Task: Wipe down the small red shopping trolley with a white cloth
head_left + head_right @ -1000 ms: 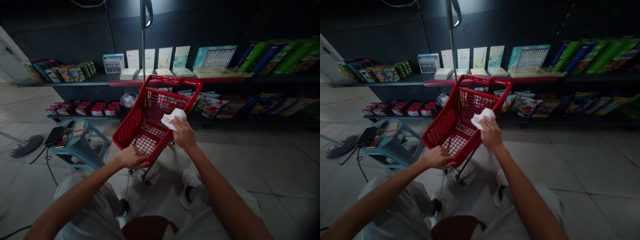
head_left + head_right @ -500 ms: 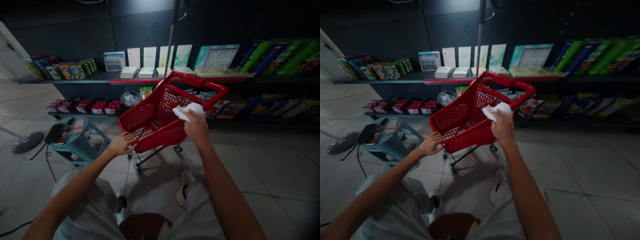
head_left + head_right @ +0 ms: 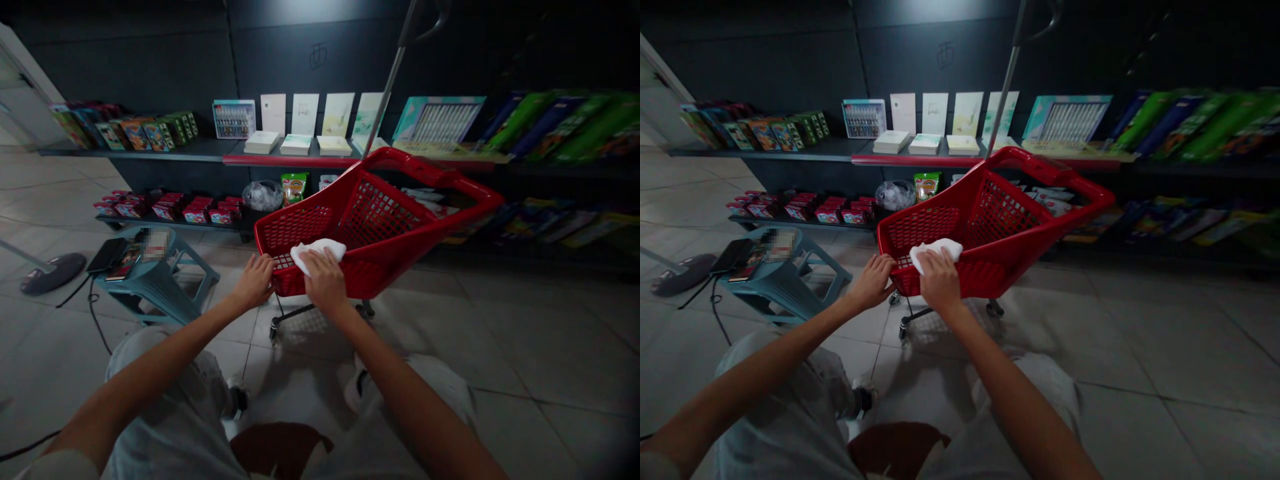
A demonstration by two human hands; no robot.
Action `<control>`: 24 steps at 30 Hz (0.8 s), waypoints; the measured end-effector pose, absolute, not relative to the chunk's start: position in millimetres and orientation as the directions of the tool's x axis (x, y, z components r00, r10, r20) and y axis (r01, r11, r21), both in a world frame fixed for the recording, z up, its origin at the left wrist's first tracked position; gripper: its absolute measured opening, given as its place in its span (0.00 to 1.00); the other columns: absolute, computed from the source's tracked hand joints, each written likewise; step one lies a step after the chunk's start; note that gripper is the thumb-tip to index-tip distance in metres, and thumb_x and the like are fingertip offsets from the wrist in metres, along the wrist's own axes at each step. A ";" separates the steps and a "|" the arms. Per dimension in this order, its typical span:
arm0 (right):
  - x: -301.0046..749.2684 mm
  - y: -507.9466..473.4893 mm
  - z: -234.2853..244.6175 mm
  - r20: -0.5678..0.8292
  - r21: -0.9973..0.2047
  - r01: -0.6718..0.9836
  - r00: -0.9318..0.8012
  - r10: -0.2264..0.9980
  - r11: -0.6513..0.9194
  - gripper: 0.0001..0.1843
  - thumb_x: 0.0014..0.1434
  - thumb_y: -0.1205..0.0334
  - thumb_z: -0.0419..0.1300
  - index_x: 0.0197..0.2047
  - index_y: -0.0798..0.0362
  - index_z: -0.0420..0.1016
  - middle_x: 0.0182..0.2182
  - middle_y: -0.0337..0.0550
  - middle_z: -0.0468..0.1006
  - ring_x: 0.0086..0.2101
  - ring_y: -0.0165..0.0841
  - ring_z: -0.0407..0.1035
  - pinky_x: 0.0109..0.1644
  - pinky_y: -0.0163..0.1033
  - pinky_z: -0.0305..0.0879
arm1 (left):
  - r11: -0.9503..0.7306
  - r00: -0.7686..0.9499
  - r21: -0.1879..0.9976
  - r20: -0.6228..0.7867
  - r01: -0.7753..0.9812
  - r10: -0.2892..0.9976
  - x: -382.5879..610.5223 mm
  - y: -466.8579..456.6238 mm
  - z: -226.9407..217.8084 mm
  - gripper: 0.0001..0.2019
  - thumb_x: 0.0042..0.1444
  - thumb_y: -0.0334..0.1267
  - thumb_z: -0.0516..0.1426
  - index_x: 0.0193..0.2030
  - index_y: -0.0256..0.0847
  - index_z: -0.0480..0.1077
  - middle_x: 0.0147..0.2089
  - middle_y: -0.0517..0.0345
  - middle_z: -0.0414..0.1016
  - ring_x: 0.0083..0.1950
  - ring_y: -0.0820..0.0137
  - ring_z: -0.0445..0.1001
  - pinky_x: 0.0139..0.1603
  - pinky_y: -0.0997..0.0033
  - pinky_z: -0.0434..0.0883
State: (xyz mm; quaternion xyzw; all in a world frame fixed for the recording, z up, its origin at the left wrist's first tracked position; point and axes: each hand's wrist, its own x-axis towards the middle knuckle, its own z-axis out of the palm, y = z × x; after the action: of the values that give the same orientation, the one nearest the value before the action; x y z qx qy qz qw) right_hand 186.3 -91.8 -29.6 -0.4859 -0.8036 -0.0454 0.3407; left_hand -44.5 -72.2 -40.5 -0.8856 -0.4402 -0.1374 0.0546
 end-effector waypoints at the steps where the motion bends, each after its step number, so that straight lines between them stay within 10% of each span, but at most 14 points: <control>1: 176.8 -96.3 -32.1 0.593 -0.243 0.795 -0.332 0.734 0.556 0.29 0.64 0.71 0.51 0.67 0.58 0.71 0.63 0.53 0.76 0.65 0.42 0.65 0.78 0.56 0.44 | -0.597 0.567 0.020 0.289 0.802 0.772 -44.3 -72.6 -40.8 0.21 0.63 0.37 0.56 0.63 0.37 0.65 0.64 0.40 0.71 0.71 0.50 0.64 0.76 0.41 0.55; 16: 297.9 -85.2 -2.1 0.572 -0.191 0.802 -0.377 0.729 0.565 0.32 0.62 0.74 0.49 0.67 0.55 0.71 0.64 0.49 0.76 0.64 0.40 0.68 0.74 0.54 0.55 | -0.571 0.541 0.021 0.291 0.821 0.789 -48.5 -64.8 -45.9 0.28 0.62 0.44 0.57 0.67 0.36 0.62 0.66 0.35 0.70 0.74 0.48 0.60 0.75 0.41 0.53; 24: 398.1 -89.2 -6.9 0.724 -0.678 0.682 0.557 0.406 0.274 0.27 0.58 0.67 0.52 0.60 0.52 0.76 0.57 0.48 0.80 0.59 0.45 0.72 0.68 0.56 0.65 | -0.715 0.601 0.183 0.425 0.675 0.676 -47.3 -71.6 -41.8 0.23 0.63 0.36 0.54 0.64 0.39 0.64 0.65 0.42 0.71 0.72 0.55 0.64 0.79 0.39 0.49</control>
State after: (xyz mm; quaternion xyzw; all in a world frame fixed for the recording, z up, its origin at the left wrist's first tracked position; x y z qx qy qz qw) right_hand 398.1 -89.2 -6.9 -0.5933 -0.4584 -0.1057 0.6532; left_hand -47.3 -71.6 -41.8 -0.8948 -0.3775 -0.2383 -0.0015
